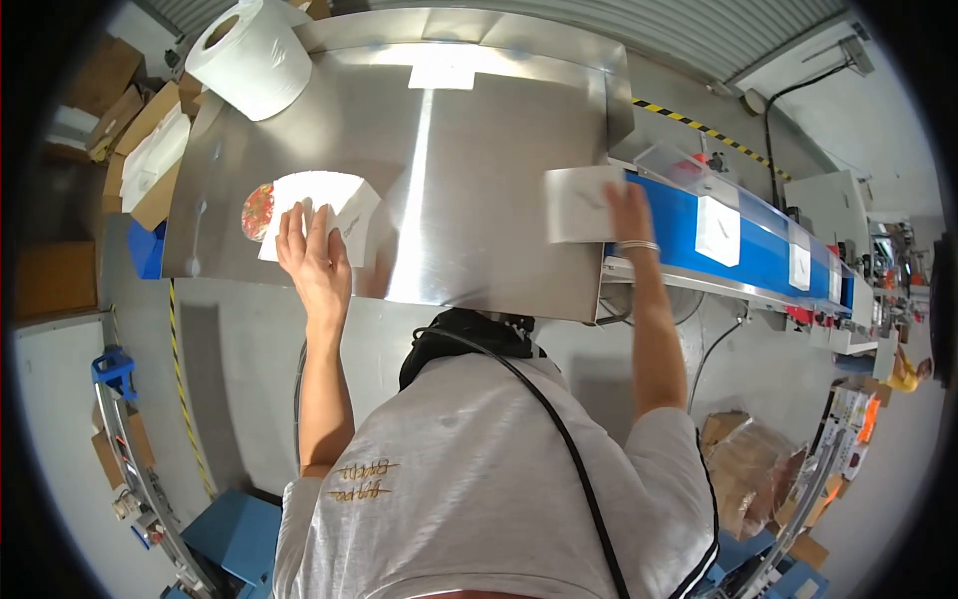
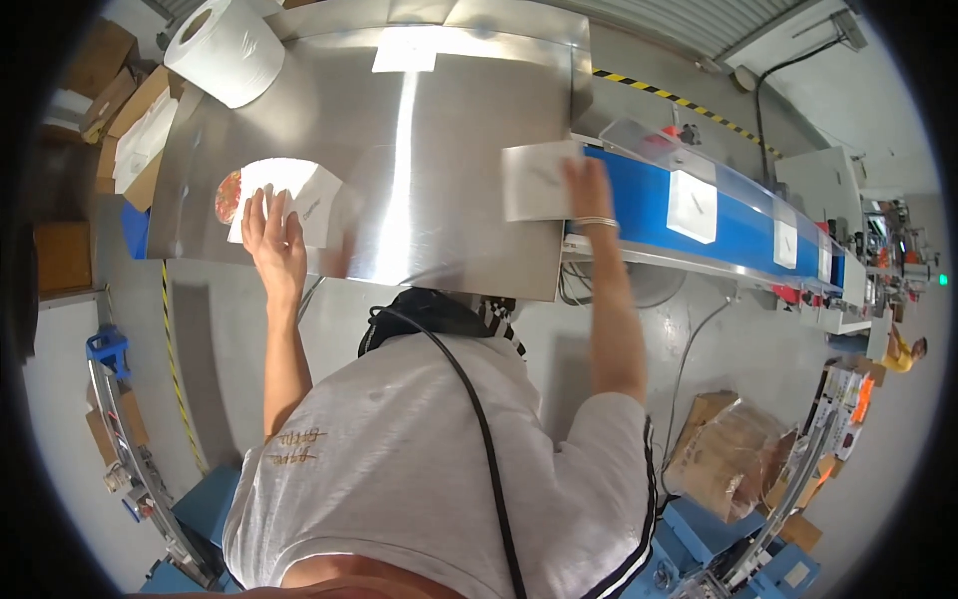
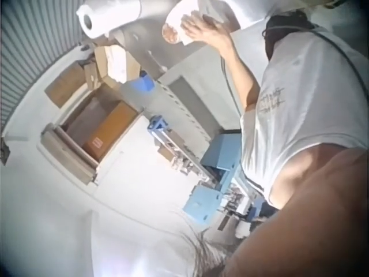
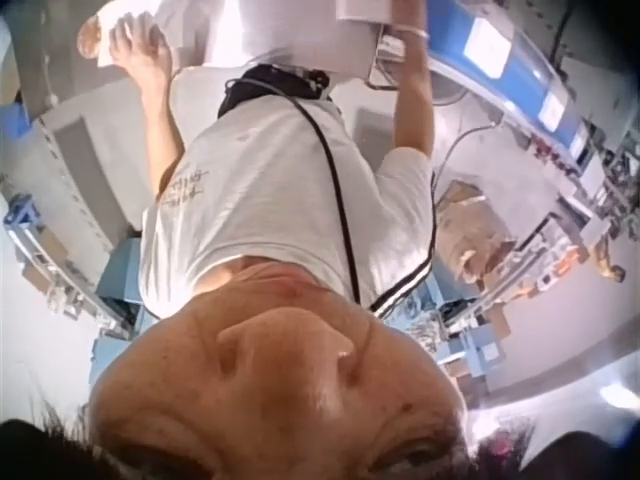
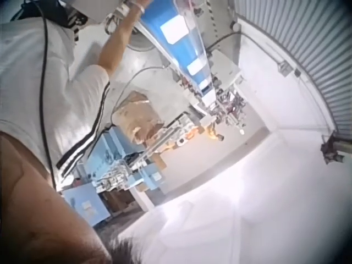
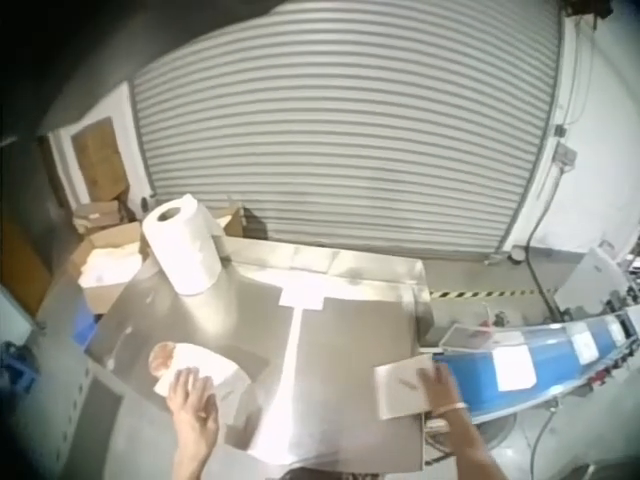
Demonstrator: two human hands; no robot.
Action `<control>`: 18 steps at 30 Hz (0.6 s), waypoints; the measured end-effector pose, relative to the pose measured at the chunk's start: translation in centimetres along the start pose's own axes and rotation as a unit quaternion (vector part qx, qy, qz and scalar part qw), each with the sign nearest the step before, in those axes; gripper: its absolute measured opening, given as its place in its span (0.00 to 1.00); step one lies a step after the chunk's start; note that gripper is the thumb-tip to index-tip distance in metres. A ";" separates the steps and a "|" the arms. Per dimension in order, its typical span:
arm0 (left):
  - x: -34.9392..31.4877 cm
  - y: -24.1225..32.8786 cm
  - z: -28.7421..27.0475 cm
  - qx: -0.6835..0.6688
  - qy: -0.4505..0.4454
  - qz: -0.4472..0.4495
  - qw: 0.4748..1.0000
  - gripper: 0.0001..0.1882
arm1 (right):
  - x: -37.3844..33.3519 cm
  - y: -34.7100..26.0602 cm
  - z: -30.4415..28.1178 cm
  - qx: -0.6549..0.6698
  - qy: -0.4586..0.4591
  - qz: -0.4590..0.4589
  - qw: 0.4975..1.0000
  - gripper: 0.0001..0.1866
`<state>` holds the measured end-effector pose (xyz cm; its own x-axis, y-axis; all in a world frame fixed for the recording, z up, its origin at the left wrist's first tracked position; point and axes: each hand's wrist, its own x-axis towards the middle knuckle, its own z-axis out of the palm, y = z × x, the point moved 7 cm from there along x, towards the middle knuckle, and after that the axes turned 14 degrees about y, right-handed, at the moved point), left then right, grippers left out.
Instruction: Placing stacks of paper napkins onto a conveyor belt for packaging.
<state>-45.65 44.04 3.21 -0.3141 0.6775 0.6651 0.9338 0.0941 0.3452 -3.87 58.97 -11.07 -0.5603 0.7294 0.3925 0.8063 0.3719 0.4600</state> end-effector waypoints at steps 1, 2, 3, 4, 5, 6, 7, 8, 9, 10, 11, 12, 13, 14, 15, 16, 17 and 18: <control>0.4 0.7 0.6 -0.018 0.003 0.010 1.000 0.18 | -4.1 5.1 4.6 0.092 0.071 0.089 0.989 0.14; 0.1 0.4 0.5 -0.023 0.019 0.015 0.999 0.18 | -6.1 9.3 6.8 0.315 -0.020 0.397 0.862 0.21; -0.3 0.2 0.2 -0.017 0.023 0.017 0.999 0.18 | -5.7 10.6 4.8 0.312 -0.033 0.456 0.833 0.26; -0.5 0.0 0.2 -0.013 0.031 0.018 0.999 0.18 | -5.1 11.5 2.1 0.305 -0.044 0.512 0.802 0.31; -0.6 0.0 0.4 -0.023 0.034 0.022 0.999 0.18 | -4.2 11.5 -0.4 0.175 -0.017 0.472 0.864 0.33; -0.5 0.2 0.5 -0.029 0.033 0.022 0.999 0.19 | -3.1 11.1 -2.8 0.042 0.012 0.422 0.905 0.35; -0.5 0.4 0.7 -0.027 0.026 0.019 0.999 0.18 | -1.3 9.6 -5.6 -0.004 0.071 0.393 0.917 0.38; -0.5 0.6 0.8 -0.026 0.019 0.016 0.999 0.18 | 0.4 8.1 -5.2 0.105 0.142 0.348 0.921 0.35; -0.4 0.9 0.7 -0.038 0.011 0.006 0.999 0.18 | 2.5 5.1 -4.7 0.227 0.158 0.299 0.913 0.32; -0.6 0.9 0.4 -0.036 0.008 0.003 0.999 0.17 | 6.3 0.6 -6.8 0.337 0.107 0.247 0.902 0.28; -0.5 1.1 0.3 -0.042 0.004 0.003 0.999 0.17 | 9.0 -3.8 -8.5 0.455 0.145 0.162 0.864 0.26; -0.5 1.0 0.1 -0.046 0.002 0.000 0.999 0.17 | 11.9 -8.1 -10.9 0.607 0.058 0.147 0.779 0.27; -0.4 1.0 0.1 -0.048 0.002 0.002 0.999 0.17 | 13.8 -12.3 -11.4 0.636 -0.055 0.135 0.758 0.29; -0.3 1.0 0.1 -0.048 0.001 0.010 0.999 0.17 | 15.4 -15.5 -12.7 0.720 -0.102 0.133 0.674 0.28; -0.2 1.0 0.4 -0.050 -0.001 0.019 0.999 0.17 | 17.0 -17.8 -13.4 0.752 -0.097 0.084 0.647 0.26; 0.0 1.1 0.5 -0.054 -0.004 0.015 0.998 0.17 | 18.4 -19.7 -13.4 0.780 -0.091 0.036 0.618 0.25; 0.3 1.3 0.7 -0.062 -0.008 0.012 0.998 0.17 | 19.2 -21.0 -12.0 0.751 -0.054 -0.003 0.658 0.26; 0.5 1.3 0.6 -0.060 -0.001 0.016 0.998 0.18 | 19.4 -21.8 -11.1 0.718 -0.019 -0.043 0.695 0.26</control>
<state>-44.52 44.94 3.53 -0.2851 0.6796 0.6759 0.9158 -0.0151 0.4014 -34.41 58.63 -4.64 -0.6347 0.6740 0.3780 0.1447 0.5842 -0.7986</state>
